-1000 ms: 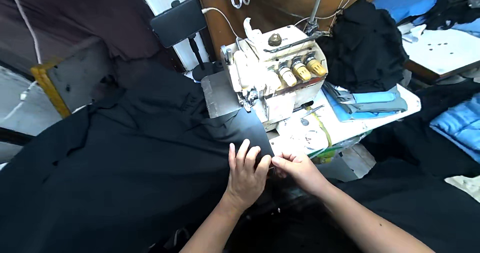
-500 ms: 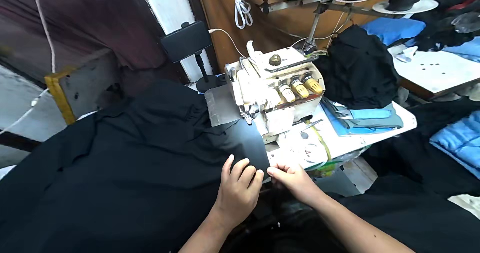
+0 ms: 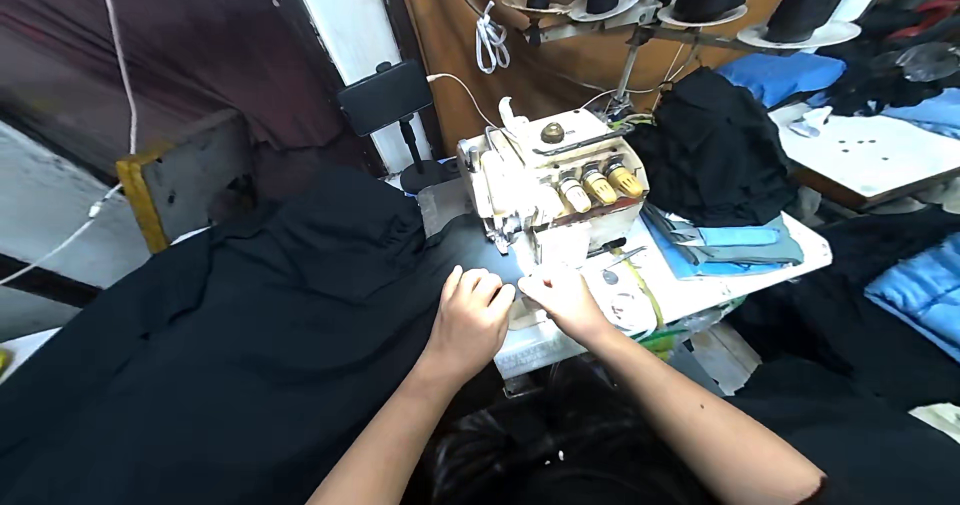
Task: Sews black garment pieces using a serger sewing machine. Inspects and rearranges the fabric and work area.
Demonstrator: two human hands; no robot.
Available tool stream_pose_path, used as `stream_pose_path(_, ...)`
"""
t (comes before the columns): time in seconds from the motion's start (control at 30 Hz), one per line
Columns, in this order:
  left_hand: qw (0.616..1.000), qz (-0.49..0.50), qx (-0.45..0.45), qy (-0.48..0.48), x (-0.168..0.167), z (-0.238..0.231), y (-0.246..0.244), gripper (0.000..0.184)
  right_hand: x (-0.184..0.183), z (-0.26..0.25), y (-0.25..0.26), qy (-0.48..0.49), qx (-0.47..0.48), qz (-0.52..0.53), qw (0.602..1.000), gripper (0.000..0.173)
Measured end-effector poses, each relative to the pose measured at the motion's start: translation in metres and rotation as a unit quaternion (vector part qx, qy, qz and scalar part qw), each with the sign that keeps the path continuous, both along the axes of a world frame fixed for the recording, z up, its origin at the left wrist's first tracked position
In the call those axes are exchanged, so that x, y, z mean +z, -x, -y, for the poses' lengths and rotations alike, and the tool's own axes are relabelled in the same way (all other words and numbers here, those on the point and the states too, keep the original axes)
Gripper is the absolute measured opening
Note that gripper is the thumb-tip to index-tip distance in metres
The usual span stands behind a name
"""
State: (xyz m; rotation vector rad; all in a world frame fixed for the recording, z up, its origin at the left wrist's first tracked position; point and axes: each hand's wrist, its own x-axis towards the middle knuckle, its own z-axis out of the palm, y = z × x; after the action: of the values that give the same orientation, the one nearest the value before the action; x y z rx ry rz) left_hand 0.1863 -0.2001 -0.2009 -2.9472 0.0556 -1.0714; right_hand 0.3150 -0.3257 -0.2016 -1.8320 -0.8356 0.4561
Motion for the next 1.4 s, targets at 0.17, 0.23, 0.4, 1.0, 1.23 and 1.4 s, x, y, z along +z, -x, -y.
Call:
stream_pose_path(0.17, 0.998, -0.050, -0.020, 0.038, 0.011, -0.025, -0.014, 0.024, 0.000, -0.014, -0.004, -0.037, -0.061, 0.074, 0.995, 0.021)
stream_pose_path(0.23, 0.995, -0.082, -0.006, 0.059, 0.014, -0.034, -0.016, 0.028, -0.013, -0.014, 0.000, -0.069, -0.067, 0.033, 0.995, 0.019)
stream_pose_path(0.4, 0.981, -0.134, 0.044, 0.133, 0.021, -0.052, -0.027, 0.033, -0.040, 0.003, 0.040, -0.088, 0.063, -0.233, 0.967, 0.032)
stream_pose_path(1.0, 0.840, -0.336, 0.358, 0.231, 0.076, -0.004, 0.002, 0.049, -0.058, 0.047, 0.070, 0.143, 0.347, -0.227, 0.899, 0.020)
stream_pose_path(1.23, 0.799, -0.554, 0.173, 0.155, 0.101, 0.039, -0.006, 0.037, -0.059, 0.071, 0.073, 0.134, 0.400, -0.199, 0.884, 0.020)
stream_pose_path(1.4, 0.872, -0.468, 0.033, 0.138, 0.061, 0.045, -0.053, 0.039, -0.062, 0.070, 0.067, 0.168, 0.310, -0.204, 0.914, 0.031)
